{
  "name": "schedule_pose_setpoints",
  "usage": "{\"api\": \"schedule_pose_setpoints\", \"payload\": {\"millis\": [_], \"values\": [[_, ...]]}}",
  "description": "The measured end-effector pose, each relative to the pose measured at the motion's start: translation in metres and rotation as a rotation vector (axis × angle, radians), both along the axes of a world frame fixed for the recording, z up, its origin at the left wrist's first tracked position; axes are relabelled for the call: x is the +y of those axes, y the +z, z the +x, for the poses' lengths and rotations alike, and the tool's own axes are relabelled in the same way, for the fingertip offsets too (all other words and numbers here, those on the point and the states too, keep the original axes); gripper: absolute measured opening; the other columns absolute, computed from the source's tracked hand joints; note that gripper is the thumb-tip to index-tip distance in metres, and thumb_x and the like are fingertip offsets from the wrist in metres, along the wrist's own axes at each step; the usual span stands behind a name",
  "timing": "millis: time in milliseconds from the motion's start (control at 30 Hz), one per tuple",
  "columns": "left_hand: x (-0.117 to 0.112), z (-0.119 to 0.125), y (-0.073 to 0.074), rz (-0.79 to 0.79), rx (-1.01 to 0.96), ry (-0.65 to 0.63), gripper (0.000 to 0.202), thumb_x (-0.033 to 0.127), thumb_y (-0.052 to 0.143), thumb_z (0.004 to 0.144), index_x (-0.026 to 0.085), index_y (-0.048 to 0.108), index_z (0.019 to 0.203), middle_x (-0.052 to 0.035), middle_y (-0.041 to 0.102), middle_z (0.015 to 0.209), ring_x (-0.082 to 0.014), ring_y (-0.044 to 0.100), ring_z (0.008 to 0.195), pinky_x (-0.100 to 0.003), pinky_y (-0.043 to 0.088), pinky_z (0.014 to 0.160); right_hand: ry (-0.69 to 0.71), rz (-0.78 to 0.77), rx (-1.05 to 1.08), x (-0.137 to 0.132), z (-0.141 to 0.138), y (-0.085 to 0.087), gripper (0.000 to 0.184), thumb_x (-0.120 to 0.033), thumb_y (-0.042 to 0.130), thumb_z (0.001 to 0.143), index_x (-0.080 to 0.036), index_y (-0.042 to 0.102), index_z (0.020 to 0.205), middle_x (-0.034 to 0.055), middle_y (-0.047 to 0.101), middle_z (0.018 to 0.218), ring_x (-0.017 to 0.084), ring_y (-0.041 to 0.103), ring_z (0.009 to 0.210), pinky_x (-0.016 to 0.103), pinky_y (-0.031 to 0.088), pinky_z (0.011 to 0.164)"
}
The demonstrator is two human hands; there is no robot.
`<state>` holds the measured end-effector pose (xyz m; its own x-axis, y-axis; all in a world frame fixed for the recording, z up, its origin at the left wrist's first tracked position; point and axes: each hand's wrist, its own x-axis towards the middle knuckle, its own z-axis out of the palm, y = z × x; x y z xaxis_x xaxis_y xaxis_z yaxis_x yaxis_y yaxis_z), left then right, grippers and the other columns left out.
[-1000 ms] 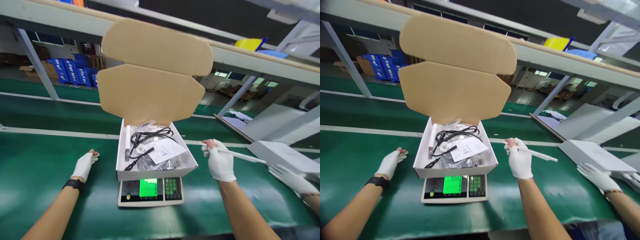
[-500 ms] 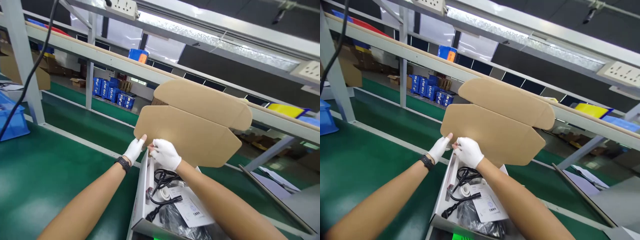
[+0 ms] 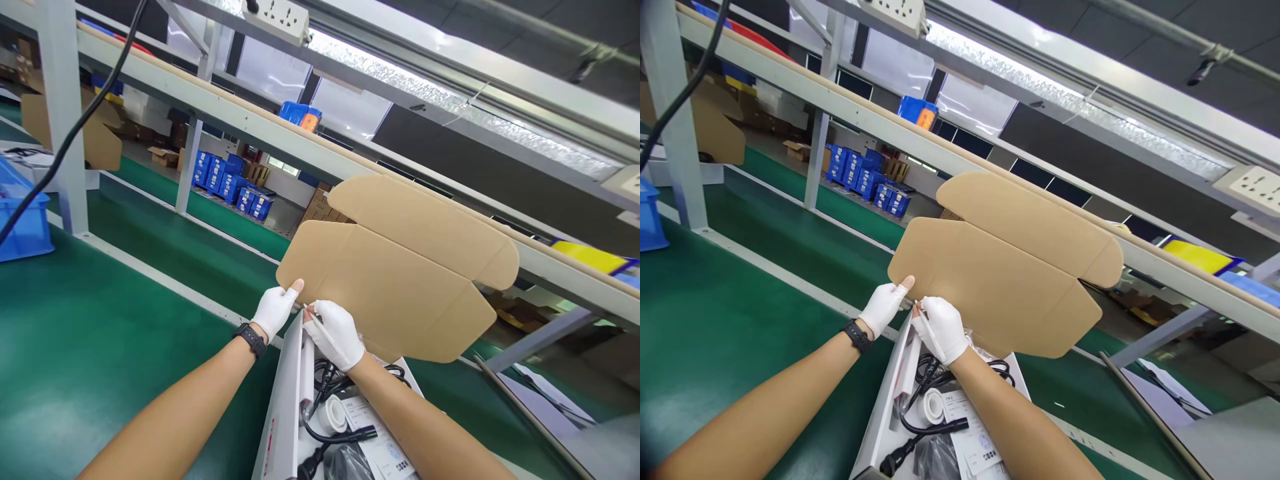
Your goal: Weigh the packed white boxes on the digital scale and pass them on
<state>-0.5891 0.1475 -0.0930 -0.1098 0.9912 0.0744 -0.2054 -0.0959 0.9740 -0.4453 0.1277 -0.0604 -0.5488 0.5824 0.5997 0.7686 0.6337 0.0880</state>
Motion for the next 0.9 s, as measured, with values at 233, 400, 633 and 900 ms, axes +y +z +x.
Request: {"api": "schedule_pose_setpoints", "payload": {"millis": [233,400,633,900], "values": [[0.001,-0.001,-0.002,-0.004,0.030,0.007,0.054,0.070,0.056,0.072,0.018,0.057,0.056,-0.0090,0.066,0.061,-0.0219,0.065,0.065,-0.030,0.050,0.062,0.015,0.045,0.014,0.002,0.002,-0.004,0.023,-0.023,0.045,0.091,-0.019,0.055,0.071,0.0044,0.062,0.071,0.017,0.058,0.068,0.026,0.042,0.067],[0.004,-0.001,-0.002,-0.003,0.008,-0.016,0.055,0.070,0.056,0.071,0.017,0.059,0.060,-0.0100,0.068,0.065,-0.0224,0.066,0.068,-0.030,0.050,0.063,0.018,0.034,-0.009,0.001,0.001,-0.004,0.025,-0.023,0.045,0.092,-0.019,0.051,0.068,0.0035,0.059,0.067,0.017,0.056,0.064,0.026,0.041,0.064],[0.007,-0.001,-0.007,-0.003,0.021,-0.018,0.056,0.071,0.055,0.071,0.016,0.062,0.064,-0.0112,0.069,0.066,-0.0239,0.067,0.070,-0.031,0.050,0.064,-0.012,0.017,-0.001,0.001,0.001,-0.003,0.025,-0.024,0.043,0.091,-0.020,0.050,0.067,0.0045,0.058,0.067,0.018,0.055,0.065,0.028,0.042,0.065],[0.005,-0.004,0.002,-0.016,0.023,-0.030,0.058,0.071,0.055,0.072,0.014,0.061,0.064,-0.0132,0.069,0.070,-0.0233,0.067,0.070,-0.031,0.051,0.065,0.005,-0.262,0.422,-0.004,0.000,0.009,0.020,-0.032,0.052,0.084,-0.020,0.053,0.069,0.0023,0.061,0.064,0.017,0.057,0.057,0.027,0.045,0.057]]}}
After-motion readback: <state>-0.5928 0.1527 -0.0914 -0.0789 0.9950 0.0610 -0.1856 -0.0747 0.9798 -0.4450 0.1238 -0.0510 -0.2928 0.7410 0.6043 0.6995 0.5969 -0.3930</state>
